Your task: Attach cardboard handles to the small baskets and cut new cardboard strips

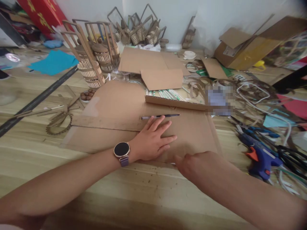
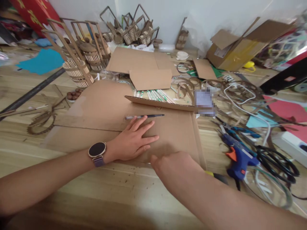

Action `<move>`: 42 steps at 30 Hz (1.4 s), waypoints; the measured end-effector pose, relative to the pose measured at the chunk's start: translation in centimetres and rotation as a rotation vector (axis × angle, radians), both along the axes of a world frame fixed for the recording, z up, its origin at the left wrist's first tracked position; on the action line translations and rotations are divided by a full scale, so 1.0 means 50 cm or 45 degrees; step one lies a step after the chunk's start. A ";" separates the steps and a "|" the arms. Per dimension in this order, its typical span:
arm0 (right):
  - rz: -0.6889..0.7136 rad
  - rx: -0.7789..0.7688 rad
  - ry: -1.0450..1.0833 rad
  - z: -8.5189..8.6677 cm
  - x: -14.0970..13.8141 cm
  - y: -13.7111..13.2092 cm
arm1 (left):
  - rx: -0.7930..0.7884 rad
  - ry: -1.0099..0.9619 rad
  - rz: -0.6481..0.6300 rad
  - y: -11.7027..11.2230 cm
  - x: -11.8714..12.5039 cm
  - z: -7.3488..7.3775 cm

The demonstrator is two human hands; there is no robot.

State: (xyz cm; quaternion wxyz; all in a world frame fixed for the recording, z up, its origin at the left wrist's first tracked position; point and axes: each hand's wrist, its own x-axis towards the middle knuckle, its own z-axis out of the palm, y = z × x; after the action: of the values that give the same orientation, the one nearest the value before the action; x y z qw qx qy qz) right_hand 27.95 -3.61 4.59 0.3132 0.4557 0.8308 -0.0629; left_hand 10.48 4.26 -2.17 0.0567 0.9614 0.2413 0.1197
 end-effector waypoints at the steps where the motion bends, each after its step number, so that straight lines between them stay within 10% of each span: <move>1: 0.002 0.000 0.001 -0.002 0.003 -0.001 | 0.000 -0.003 0.000 0.000 0.000 0.000; 42: -0.045 0.049 0.065 0.014 0.087 -0.022 | 0.028 0.005 -0.005 -0.002 -0.003 0.000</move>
State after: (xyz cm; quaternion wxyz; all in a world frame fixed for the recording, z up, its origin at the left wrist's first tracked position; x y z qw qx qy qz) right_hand 32.32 -4.72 5.28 0.2820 0.4744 0.8314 -0.0642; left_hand 10.34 4.14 -2.17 0.0459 0.9626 0.2383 0.1205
